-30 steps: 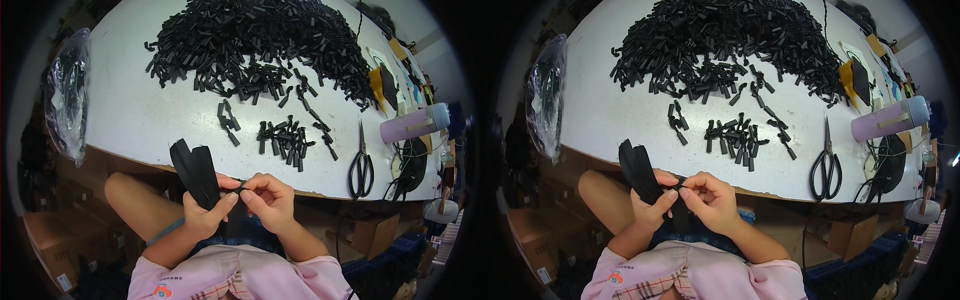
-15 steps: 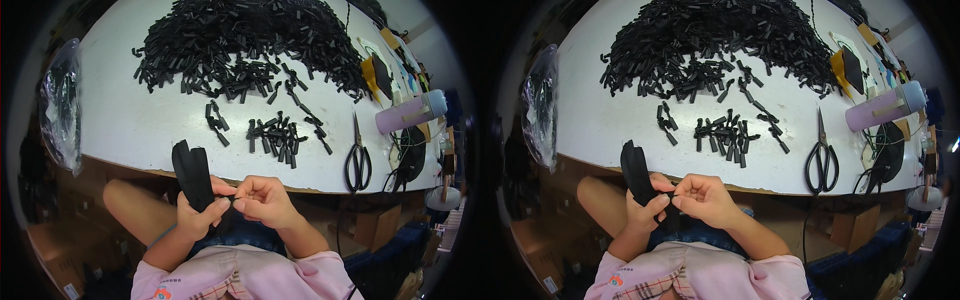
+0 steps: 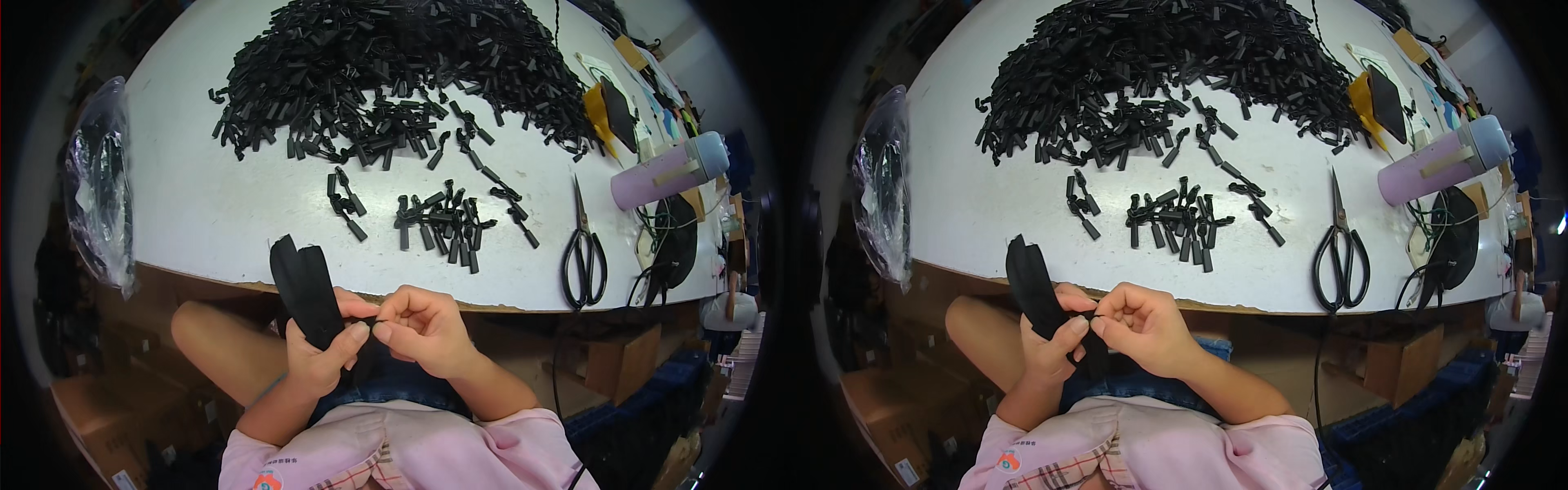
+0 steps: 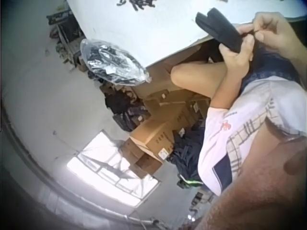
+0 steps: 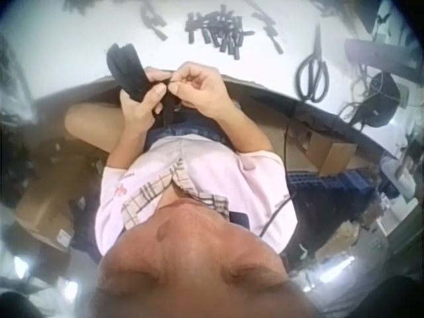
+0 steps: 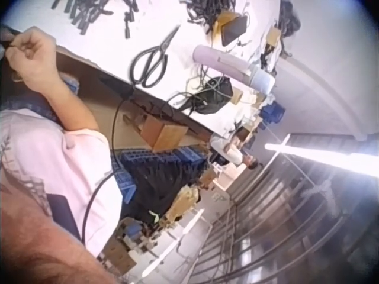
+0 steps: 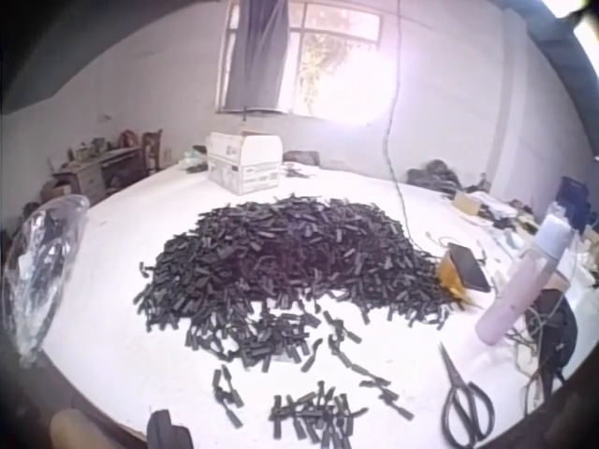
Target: Manually assembling small black plastic clips or components at a workbench.
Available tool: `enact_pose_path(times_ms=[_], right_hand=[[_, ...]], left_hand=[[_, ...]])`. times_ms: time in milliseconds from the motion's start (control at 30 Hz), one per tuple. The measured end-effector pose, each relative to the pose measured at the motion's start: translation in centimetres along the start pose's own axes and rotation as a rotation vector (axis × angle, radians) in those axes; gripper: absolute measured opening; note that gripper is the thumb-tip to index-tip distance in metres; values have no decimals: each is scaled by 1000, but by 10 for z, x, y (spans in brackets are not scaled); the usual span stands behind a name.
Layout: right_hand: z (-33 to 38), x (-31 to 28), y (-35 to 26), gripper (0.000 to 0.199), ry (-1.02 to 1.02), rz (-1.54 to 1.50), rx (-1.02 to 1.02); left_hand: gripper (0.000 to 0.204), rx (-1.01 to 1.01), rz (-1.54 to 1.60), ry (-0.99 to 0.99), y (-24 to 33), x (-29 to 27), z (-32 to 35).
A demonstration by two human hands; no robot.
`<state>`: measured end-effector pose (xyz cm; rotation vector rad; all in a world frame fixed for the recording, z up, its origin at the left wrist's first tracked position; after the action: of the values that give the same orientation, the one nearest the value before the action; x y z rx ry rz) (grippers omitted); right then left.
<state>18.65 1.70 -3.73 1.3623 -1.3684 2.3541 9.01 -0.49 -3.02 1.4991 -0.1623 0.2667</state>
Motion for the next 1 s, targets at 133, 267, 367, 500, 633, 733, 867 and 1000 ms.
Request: enact_pose_path(times_ms=[133,267,367,500,633,733,867,1000], right_hand=[[0,-3,0,4,30,24,-14],[-1,-2,1,4,-8,-5,20],[-1,-1,-2,3,47,38,-47],[1,-2,-9,5,126,295,-252],[3,2,-12,3,39,633,-304],[4,5,-12,4,-26,646,-295],[4,5,-12,7,-49,550,-299],[4,0,-8,10,-29,417,-236]], left_hand=[[16,4,-3,2,1,0,-1],[16,-20,43,-17,-3,-1,-1],[16,-9,49,-18,-2,0,-2],[15,9,-16,18,-2,-3,-2],[14,3,-70,82,2,-3,-1],[15,96,-128,58,10,-1,-1],[17,101,-214,-16,16,0,0],[18,103,-266,-57,15,2,0]])
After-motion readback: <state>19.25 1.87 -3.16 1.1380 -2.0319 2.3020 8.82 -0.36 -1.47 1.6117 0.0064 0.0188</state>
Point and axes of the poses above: each hand's wrist, its own z-axis away from the middle knuckle, its own x-axis out of the palm, y = z × x, the point moved 8 cm from there along -z, towards the middle knuckle, and after that the axes turned 8 degrees about -z, right-handed, at the moved point
